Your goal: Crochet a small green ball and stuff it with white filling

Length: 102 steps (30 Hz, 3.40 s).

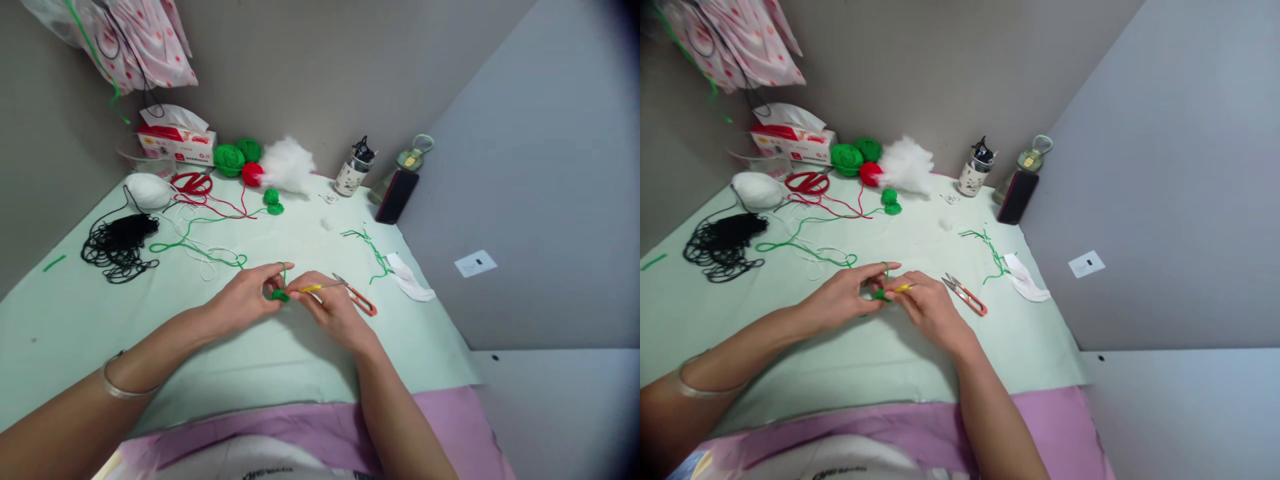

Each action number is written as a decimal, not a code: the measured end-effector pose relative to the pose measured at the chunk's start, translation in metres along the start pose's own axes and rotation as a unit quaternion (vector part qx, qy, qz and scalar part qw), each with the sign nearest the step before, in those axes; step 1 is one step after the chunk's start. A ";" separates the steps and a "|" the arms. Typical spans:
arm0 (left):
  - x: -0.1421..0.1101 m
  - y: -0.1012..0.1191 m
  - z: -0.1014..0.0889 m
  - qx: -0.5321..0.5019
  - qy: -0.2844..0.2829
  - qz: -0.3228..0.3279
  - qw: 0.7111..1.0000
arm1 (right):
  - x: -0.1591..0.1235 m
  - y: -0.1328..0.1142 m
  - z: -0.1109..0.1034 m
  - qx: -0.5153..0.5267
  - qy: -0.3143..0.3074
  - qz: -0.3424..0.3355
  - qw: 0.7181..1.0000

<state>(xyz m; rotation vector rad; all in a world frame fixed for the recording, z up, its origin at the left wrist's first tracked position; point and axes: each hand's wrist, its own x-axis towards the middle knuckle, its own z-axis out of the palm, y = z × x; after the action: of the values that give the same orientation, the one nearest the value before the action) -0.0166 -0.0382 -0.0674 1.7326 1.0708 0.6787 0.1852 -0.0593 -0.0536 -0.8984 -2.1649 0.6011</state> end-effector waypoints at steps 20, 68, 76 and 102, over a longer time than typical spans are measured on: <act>-0.029 0.034 0.023 -0.180 0.170 0.084 0.965 | -0.015 -0.021 0.010 -0.293 0.232 -0.173 0.911; -0.013 0.031 -0.024 -0.213 -0.078 0.036 0.973 | -0.002 -0.015 -0.013 0.389 0.214 0.141 0.885; -0.012 0.025 -0.015 -0.394 -0.123 0.010 0.911 | -0.004 -0.016 -0.010 0.424 0.182 0.147 0.875; -0.018 0.035 0.000 -0.232 -0.032 0.066 0.970 | -0.004 -0.023 0.004 0.268 0.231 0.049 0.934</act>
<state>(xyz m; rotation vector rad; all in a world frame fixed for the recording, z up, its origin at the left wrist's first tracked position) -0.0129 -0.0597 -0.0351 1.4117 0.6853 0.8725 0.1749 -0.0783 -0.0430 -0.7503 -1.4362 0.8754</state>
